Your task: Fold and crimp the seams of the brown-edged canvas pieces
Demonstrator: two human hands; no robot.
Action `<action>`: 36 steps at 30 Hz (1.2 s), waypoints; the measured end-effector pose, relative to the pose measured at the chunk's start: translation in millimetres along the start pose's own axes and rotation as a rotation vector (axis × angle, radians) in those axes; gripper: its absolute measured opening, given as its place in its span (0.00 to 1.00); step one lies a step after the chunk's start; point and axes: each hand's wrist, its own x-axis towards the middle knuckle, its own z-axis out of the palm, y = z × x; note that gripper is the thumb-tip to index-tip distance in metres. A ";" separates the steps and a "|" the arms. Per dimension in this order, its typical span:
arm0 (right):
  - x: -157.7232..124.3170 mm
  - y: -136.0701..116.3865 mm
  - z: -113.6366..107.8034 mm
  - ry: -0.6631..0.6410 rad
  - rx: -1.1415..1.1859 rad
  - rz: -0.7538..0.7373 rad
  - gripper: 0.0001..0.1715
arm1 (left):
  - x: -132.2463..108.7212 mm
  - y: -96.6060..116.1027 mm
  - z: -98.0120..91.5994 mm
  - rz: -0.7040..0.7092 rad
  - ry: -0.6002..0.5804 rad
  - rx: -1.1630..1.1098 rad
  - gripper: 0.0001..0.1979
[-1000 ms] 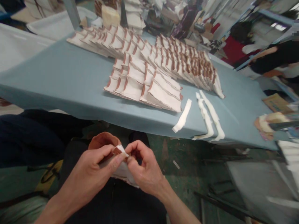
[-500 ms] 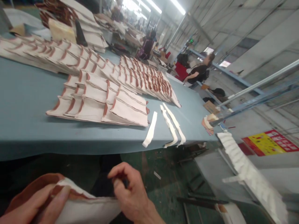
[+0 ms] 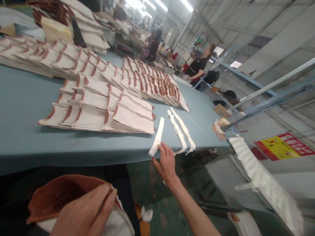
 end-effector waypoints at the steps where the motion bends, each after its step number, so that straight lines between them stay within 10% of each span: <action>1: 2.1 0.8 2.7 -0.001 -0.001 -0.002 0.28 | 11.6 7.5 0.2 -0.011 -0.029 0.019 0.16; 8: 25.9 -2.6 1.6 -0.027 0.122 0.013 0.08 | 75.4 43.2 13.5 -0.225 -0.193 0.096 0.12; 18: 53.1 6.1 -4.9 -0.162 0.341 0.275 0.30 | 137.4 54.7 54.2 -0.327 -0.286 -0.251 0.04; 29: 65.7 22.5 -17.3 -0.352 0.567 0.284 0.25 | 181.9 55.0 81.5 -0.309 -0.238 -0.229 0.21; 36: 72.8 26.8 -24.1 -0.422 0.697 0.225 0.23 | 216.3 52.3 96.2 -0.254 -0.291 -0.181 0.13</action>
